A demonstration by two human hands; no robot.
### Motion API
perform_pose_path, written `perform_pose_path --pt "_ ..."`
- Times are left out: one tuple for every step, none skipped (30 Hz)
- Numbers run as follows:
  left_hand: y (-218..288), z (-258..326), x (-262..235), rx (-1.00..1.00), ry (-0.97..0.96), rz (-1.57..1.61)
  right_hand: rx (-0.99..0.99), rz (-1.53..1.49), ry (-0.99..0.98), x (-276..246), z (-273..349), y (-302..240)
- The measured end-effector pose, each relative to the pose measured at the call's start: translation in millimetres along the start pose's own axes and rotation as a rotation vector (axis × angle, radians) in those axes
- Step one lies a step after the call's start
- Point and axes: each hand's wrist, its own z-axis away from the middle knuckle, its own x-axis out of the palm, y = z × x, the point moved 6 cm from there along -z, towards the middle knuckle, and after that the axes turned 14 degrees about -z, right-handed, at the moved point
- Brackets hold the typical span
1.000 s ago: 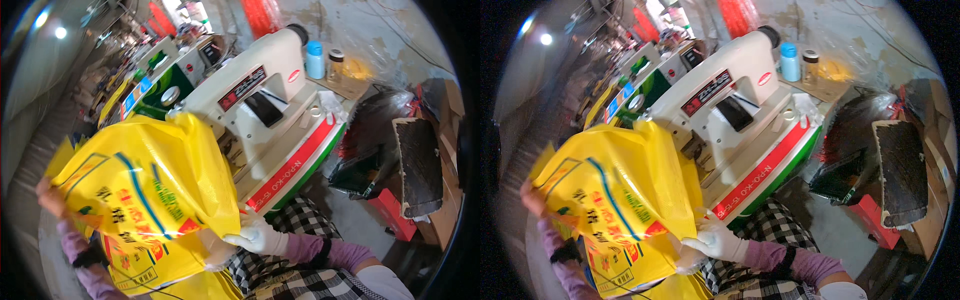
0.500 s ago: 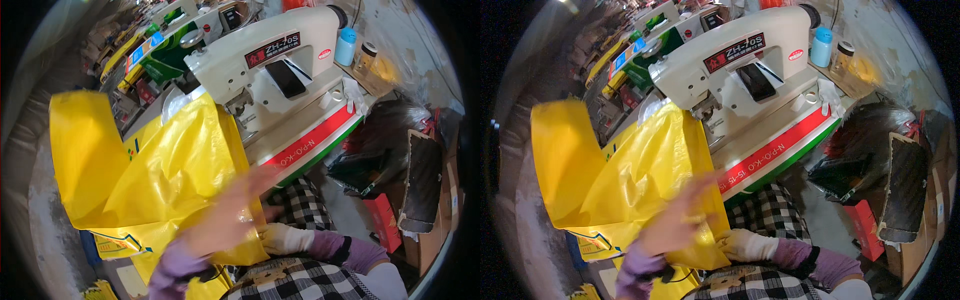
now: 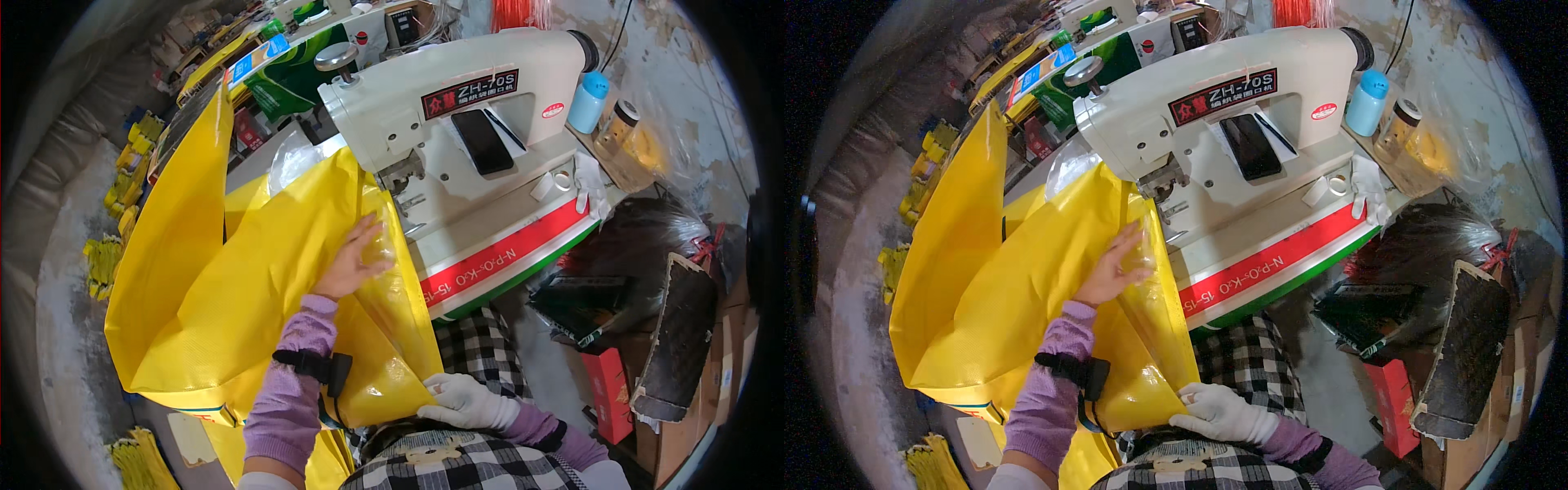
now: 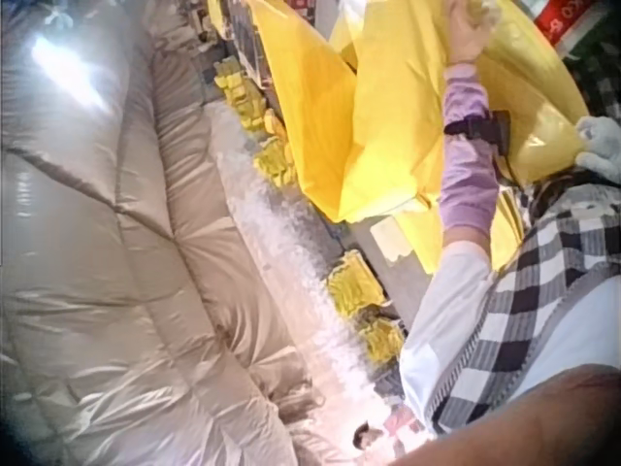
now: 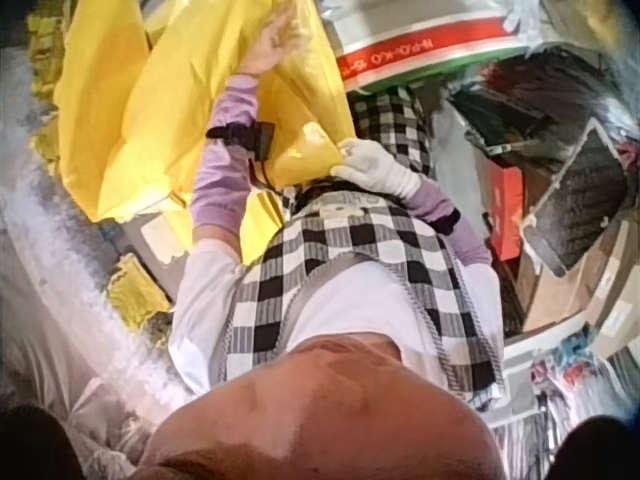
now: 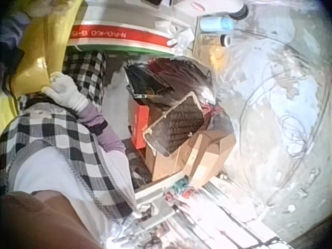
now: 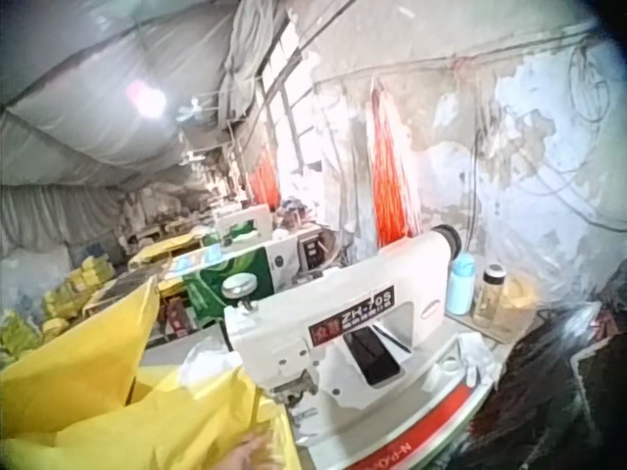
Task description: The person inserts a clear plastic liner into a yellow woven bag, aligns the edges, and feeds them through a sewing machine to stitch the top. After finishing, the person moves the bag to a stack and repeats the process with another bag.
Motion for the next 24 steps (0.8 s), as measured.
perform_pose_path --pt "7.4 -2.1 5.9 0.014 -0.072 -0.173 -0.026 0.027 -0.009 -0.7 -0.8 -3.1" --pt "10.4 -0.5 7.3 0.024 -0.14 -0.354 -0.028 0.025 -0.014 1.4 -2.5 -4.4" --pt "8.0 -0.2 9.4 0.02 -0.138 -0.356 -0.09 0.045 -0.04 4.7 -3.3 -8.9" --pt "2.7 -0.4 11.7 0.022 -0.077 -0.313 -0.152 0.066 -0.065 7.8 -3.6 -13.4" --pt "0.0 -0.1 14.2 0.023 -0.015 -0.27 -0.151 0.064 -0.069 8.2 -5.1 -17.0" --pt "0.1 3.0 23.9 0.01 -0.009 -0.273 -0.103 0.108 -0.084 9.3 -8.5 -18.8" --pt "0.4 2.0 33.5 -0.11 0.166 -0.196 -0.047 0.158 -0.09 9.3 -9.4 -17.2" --pt "-0.3 5.9 36.7 -0.232 0.344 -0.132 -0.053 0.154 -0.101 11.5 -11.0 -16.0" --pt "8.4 5.0 54.7 -0.234 0.346 -0.123 -0.063 0.179 -0.086 10.3 -8.1 -15.0" --pt "18.5 9.7 64.9 -0.237 0.458 -0.142 -0.075 0.203 -0.075 9.8 -5.4 -13.8" --pt "21.8 22.9 68.8 -0.249 0.571 -0.18 -0.078 0.192 -0.089 11.2 -4.3 -10.1" --pt "22.9 39.1 79.6 -0.258 0.573 -0.18 -0.103 0.171 -0.055 9.1 -2.4 -8.4" --pt "30.2 59.1 90.9 -0.19 0.545 -0.272 -0.129 0.148 -0.024 7.5 -0.8 -6.5" --pt "40.7 71.7 97.0 -0.114 0.522 -0.356 -0.12 0.169 -0.043 7.0 2.8 -1.0" --pt "47.5 81.0 94.8 -0.115 0.524 -0.342 -0.108 0.178 -0.042 2.5 9.1 7.5" --pt "56.0 88.7 90.6 -0.05 0.368 -0.232 -0.016 0.132 -0.017 -5.0 15.9 21.9" --pt "55.4 94.7 82.7 0.018 0.216 -0.129 0.069 0.086 0.007 -9.1 17.2 30.9" --pt "47.3 98.3 60.8 0.04 0.18 -0.085 0.082 0.051 0.016 -4.4 16.0 24.4" --pt "45.6 88.7 51.2 0.038 0.192 -0.093 0.073 0.055 0.006 0.0 12.5 20.1" --pt "52.7 63.2 27.3 -0.054 0.324 -0.122 0.03 0.059 0.007 1.3 9.8 18.2" --pt "56.6 41.3 10.4 -0.139 0.458 -0.149 -0.016 0.072 0.014 0.0 8.1 12.8" --pt "47.3 28.5 12.9 -0.146 0.47 -0.151 -0.017 0.075 0.0 1.3 5.6 9.8" --pt "26.7 19.1 19.8 -0.224 0.403 -0.19 -0.022 0.088 -0.021 5.6 1.3 2.3" --pt "12.2 12.8 28.4 -0.295 0.328 -0.218 -0.019 0.106 -0.03 6.4 0.0 -4.1"
